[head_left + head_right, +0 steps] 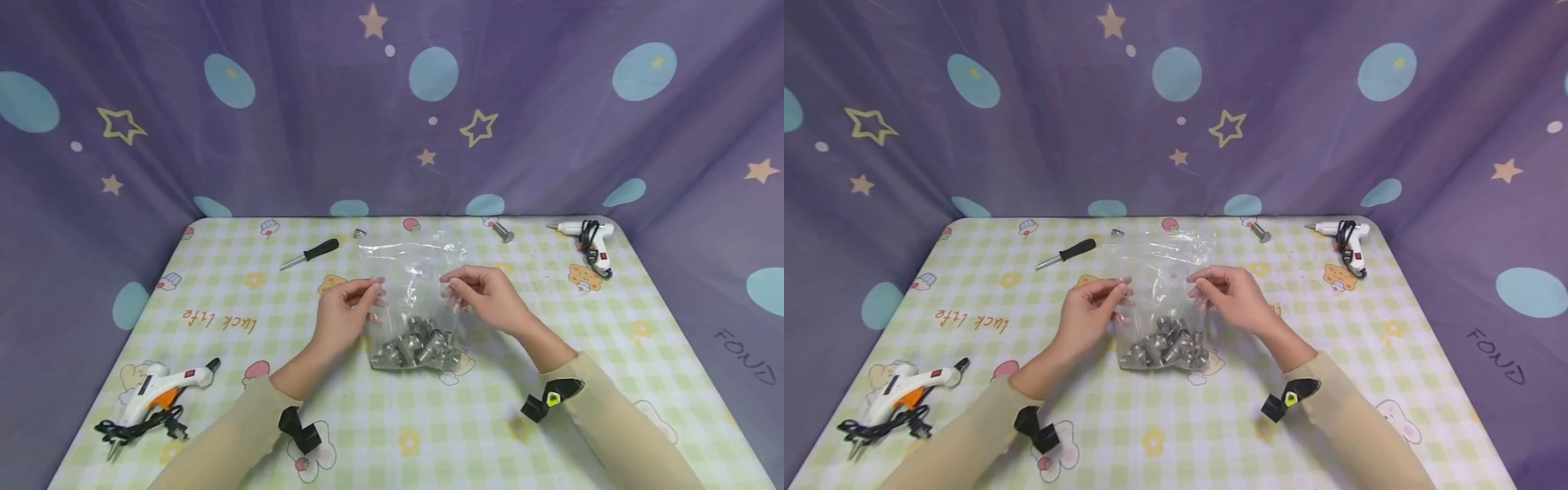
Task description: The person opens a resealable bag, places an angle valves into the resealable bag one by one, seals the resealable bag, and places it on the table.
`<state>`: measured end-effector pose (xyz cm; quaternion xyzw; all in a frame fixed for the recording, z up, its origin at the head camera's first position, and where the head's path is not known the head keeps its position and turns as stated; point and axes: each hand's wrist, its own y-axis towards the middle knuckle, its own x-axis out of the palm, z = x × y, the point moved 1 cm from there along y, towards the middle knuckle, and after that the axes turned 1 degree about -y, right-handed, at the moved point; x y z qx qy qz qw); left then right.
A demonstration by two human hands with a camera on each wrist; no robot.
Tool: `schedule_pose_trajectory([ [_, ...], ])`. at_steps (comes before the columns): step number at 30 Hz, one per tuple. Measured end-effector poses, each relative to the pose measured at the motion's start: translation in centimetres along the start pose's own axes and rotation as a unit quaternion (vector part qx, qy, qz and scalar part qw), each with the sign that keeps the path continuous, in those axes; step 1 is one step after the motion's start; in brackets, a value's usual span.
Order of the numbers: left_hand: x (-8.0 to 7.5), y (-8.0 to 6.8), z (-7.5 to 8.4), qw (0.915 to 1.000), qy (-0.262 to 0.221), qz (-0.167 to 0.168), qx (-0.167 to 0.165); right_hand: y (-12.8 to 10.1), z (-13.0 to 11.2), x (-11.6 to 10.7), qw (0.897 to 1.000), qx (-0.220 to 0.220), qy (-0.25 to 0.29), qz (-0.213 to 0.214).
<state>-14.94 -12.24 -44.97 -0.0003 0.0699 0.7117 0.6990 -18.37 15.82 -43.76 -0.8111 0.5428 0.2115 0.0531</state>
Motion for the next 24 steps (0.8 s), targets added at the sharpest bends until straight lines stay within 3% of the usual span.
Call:
schedule_pose_trajectory([
  [3,0.1,1.2,-1.1,0.9986,-0.014,0.019,-0.047,0.2,0.9,0.6,0.998,0.046,-0.003,0.035],
  [6,0.2,1.8,-2.1,0.9937,-0.023,0.028,-0.106,-0.2,1.9,1.2,0.995,0.094,-0.027,0.018],
  [11,-0.2,1.4,-2.7,0.985,0.004,-0.03,-0.17,-1.5,2.6,2.0,0.988,0.133,-0.061,-0.051],
  [17,-0.5,0.8,-3.1,0.9798,0.044,-0.103,-0.166,-1.4,2.7,2.2,0.989,0.129,-0.061,-0.027],
  [24,-0.3,1.4,-3.6,0.9825,0.053,-0.093,-0.152,0.1,2.9,2.5,0.985,0.09,-0.148,0.007],
])
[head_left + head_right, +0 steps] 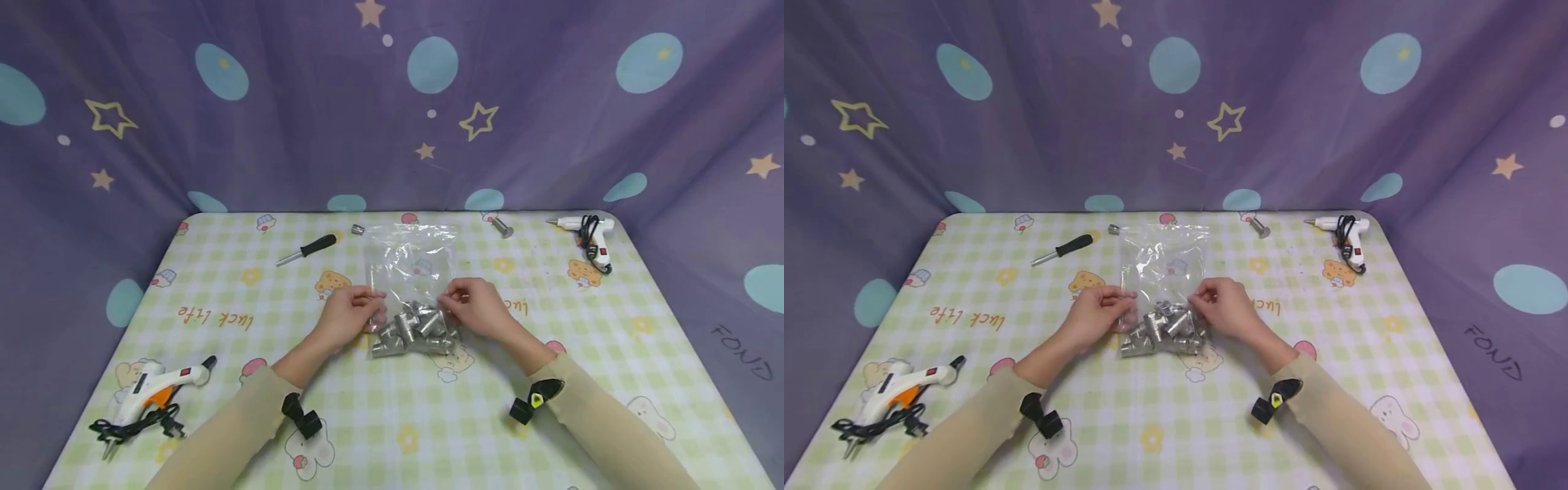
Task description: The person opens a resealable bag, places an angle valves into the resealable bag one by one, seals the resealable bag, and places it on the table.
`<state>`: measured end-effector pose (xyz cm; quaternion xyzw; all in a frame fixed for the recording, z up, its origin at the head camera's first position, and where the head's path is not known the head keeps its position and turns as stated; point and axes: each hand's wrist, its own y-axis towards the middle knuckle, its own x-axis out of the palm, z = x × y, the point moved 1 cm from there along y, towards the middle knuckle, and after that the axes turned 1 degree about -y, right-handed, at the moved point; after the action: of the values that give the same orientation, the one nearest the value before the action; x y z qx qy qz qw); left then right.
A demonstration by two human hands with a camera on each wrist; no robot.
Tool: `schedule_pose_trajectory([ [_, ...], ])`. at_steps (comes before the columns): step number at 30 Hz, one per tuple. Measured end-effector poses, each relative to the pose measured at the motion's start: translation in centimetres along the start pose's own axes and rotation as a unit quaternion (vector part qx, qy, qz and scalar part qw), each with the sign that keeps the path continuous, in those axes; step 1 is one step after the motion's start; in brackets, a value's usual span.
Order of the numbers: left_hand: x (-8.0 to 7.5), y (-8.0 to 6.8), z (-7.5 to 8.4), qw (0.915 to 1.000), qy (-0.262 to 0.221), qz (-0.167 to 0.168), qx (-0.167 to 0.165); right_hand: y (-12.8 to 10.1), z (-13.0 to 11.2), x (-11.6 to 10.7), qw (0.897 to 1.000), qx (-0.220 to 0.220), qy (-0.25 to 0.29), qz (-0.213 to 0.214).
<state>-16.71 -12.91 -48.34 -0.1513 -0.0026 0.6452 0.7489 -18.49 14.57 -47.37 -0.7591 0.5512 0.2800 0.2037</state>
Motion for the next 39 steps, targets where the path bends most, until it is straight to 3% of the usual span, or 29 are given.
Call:
schedule_pose_trajectory([
  [6,-0.3,0.8,0.1,0.9995,0.021,0.023,-0.001,1.2,0.4,0.9,0.993,-0.032,-0.097,0.055],
  [12,-0.4,0.7,0.3,0.9963,0.076,0.034,0.02,0.6,0.3,1.0,0.988,-0.041,-0.113,0.093],
  [15,-0.6,0.1,0.5,0.9949,0.097,0.019,0.018,-0.6,-0.1,0.5,0.992,-0.045,-0.083,0.081],
  [19,-0.9,-0.7,0.8,0.9913,0.127,-0.003,0.034,-2.3,-0.4,0.0,0.997,-0.054,-0.046,0.023],
  [23,-1.0,-1.3,0.8,0.9877,0.143,-0.008,0.062,-3.1,-0.6,0.0,0.995,-0.078,-0.066,-0.02],
  [31,-0.6,-2.0,0.6,0.9771,0.175,0.018,0.12,-3.1,-0.8,-0.2,0.993,-0.057,-0.104,-0.006],
  [35,-0.9,-2.1,0.5,0.9631,0.208,0.038,0.166,-3.1,-1.0,-0.4,0.989,-0.068,-0.128,-0.005],
  [39,-1.3,-2.1,0.4,0.9347,0.283,0.032,0.212,-3.2,-0.9,-0.6,0.986,-0.082,-0.146,0.002],
])
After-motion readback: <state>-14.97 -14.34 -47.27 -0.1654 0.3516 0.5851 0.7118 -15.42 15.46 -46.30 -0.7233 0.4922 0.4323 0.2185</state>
